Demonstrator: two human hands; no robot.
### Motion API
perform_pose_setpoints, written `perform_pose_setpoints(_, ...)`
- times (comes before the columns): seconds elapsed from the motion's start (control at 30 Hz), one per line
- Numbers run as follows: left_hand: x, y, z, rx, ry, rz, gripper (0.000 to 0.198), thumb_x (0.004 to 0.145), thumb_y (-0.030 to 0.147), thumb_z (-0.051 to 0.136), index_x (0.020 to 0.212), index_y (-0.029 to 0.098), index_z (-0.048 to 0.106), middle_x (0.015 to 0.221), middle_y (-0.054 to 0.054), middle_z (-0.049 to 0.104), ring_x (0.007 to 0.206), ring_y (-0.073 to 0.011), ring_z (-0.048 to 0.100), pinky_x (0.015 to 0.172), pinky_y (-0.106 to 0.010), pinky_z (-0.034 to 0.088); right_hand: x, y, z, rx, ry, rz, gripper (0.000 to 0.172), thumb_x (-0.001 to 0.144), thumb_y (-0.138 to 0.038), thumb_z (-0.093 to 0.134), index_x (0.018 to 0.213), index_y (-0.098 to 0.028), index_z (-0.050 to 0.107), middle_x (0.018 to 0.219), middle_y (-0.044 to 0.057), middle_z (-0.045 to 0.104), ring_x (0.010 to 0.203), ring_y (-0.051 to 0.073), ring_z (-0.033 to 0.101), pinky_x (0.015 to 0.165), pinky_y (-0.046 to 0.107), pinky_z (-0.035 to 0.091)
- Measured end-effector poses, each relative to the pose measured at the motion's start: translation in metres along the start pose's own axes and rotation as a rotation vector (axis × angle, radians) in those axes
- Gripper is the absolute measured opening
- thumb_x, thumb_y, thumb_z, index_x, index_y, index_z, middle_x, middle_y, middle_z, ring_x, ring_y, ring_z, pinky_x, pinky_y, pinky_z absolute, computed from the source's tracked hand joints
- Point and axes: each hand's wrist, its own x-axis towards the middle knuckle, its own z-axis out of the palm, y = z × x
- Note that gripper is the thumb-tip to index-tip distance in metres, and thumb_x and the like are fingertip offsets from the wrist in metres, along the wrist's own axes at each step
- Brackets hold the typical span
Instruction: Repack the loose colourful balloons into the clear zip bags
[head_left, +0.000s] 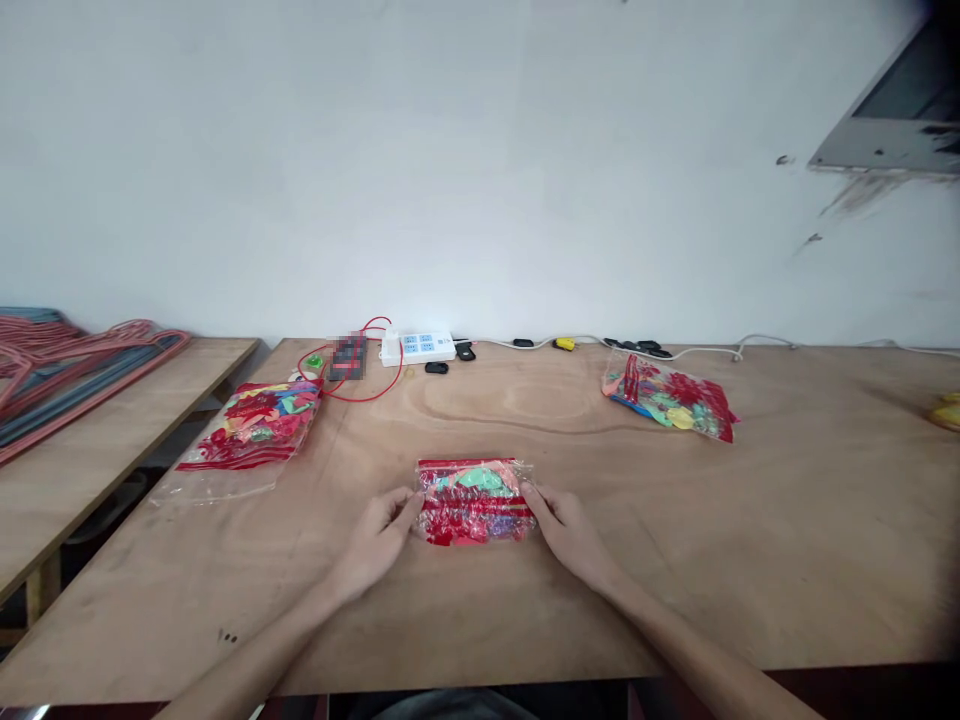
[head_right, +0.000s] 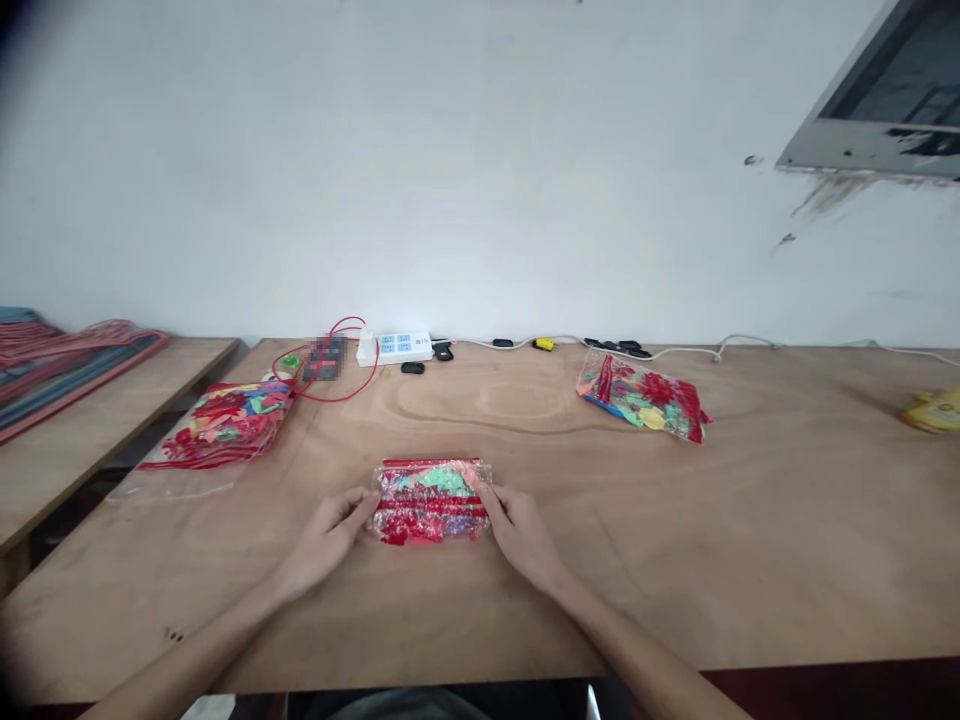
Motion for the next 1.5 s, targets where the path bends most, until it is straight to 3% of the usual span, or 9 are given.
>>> perform_pose_setpoints(0.2,0.02,-0.003,-0.003,0.037,-0.008,-0.062,0.056,0.088,0.072,0.053,0.066,0.021,0.062,0.061,-0.002,0.062,0.059,-0.0205,0.058,0.057,-0.029,0.04,0.014,0.007,0.012,-0.211,0.094,0.046,0.062,0.105,-0.062,0.045,0.058,-0.023,0.038,0.055,-0.001,0.047,0.059,0.018,0.047,0.06,0.031,0.027)
perform_pose_setpoints(0.53,0.004,0.006,-0.009,0.031,0.049,-0.016,0.049,0.089,0.06,0.053,0.06,0.021,0.056,0.059,0.001,0.056,0.061,-0.0185,0.055,0.059,-0.027,0.039,0.007,0.017,0.016,-0.188,0.163,-0.137,0.06,0.108,-0.056,0.053,0.06,-0.023,0.039,0.058,-0.001,0.051,0.07,0.021,0.051,0.072,0.034,0.038)
perform_pose_setpoints(0.73,-0.043,0.003,-0.002,-0.014,0.166,0.106,0.038,0.1,0.054,0.06,0.096,0.021,0.077,0.102,-0.007,0.079,0.103,-0.028,0.073,0.093,-0.035,0.056,-0.016,-0.002,0.013,-0.079,0.146,-0.245,0.04,0.106,-0.045,0.061,0.073,-0.023,0.059,0.084,0.003,0.069,0.086,0.023,0.064,0.088,0.039,0.048)
perform_pose_setpoints(0.9,-0.075,0.004,-0.003,0.07,0.09,0.266,0.025,0.105,0.042,0.064,0.117,0.027,0.08,0.121,-0.009,0.08,0.118,-0.0283,0.073,0.104,-0.042,0.059,-0.051,-0.017,-0.005,0.054,-0.025,-0.339,0.019,0.107,-0.038,0.063,0.113,-0.027,0.076,0.103,0.007,0.076,0.097,0.024,0.069,0.091,0.041,0.054)
perform_pose_setpoints(1.07,-0.082,0.007,-0.015,0.218,-0.129,0.4,0.022,0.108,0.035,0.061,0.112,0.03,0.082,0.11,-0.006,0.083,0.107,-0.025,0.076,0.117,-0.048,0.05,-0.072,-0.021,-0.022,0.022,-0.254,-0.439,0.021,0.109,-0.036,0.061,0.109,-0.03,0.081,0.105,0.005,0.078,0.099,0.023,0.07,0.096,0.042,0.052)
perform_pose_setpoints(1.17,-0.077,0.003,-0.015,0.236,-0.142,0.349,0.031,0.111,0.039,0.055,0.107,0.03,0.084,0.104,-0.004,0.083,0.104,-0.0251,0.076,0.118,-0.046,0.047,-0.075,-0.018,-0.017,-0.044,-0.264,-0.351,0.034,0.112,-0.038,0.055,0.088,-0.025,0.075,0.089,0.003,0.074,0.089,0.021,0.067,0.09,0.04,0.05)
perform_pose_setpoints(1.27,-0.068,-0.004,-0.007,0.216,0.016,0.251,0.043,0.11,0.049,0.052,0.09,0.027,0.083,0.092,-0.004,0.08,0.098,-0.0267,0.072,0.098,-0.039,0.054,-0.071,-0.015,-0.003,-0.055,-0.15,-0.195,0.05,0.114,-0.045,0.046,0.071,-0.022,0.058,0.074,0.001,0.065,0.078,0.021,0.062,0.077,0.035,0.046)
perform_pose_setpoints(1.4,-0.052,-0.01,0.004,0.276,0.25,0.181,0.056,0.107,0.06,0.051,0.07,0.023,0.071,0.074,-0.004,0.069,0.082,-0.0257,0.064,0.085,-0.038,0.048,-0.061,-0.014,0.013,-0.012,-0.097,-0.034,0.055,0.113,-0.053,0.041,0.07,-0.022,0.056,0.075,0.002,0.068,0.076,0.021,0.063,0.072,0.033,0.043)
perform_pose_setpoints(1.5,-0.041,-0.01,0.007,0.384,0.256,0.13,0.059,0.11,0.06,0.044,0.07,0.023,0.067,0.076,-0.003,0.07,0.085,-0.0263,0.064,0.09,-0.042,0.041,-0.055,-0.013,0.019,-0.027,-0.069,0.049,0.06,0.112,-0.057,0.037,0.069,-0.021,0.057,0.074,0.004,0.07,0.073,0.022,0.065,0.068,0.032,0.042)
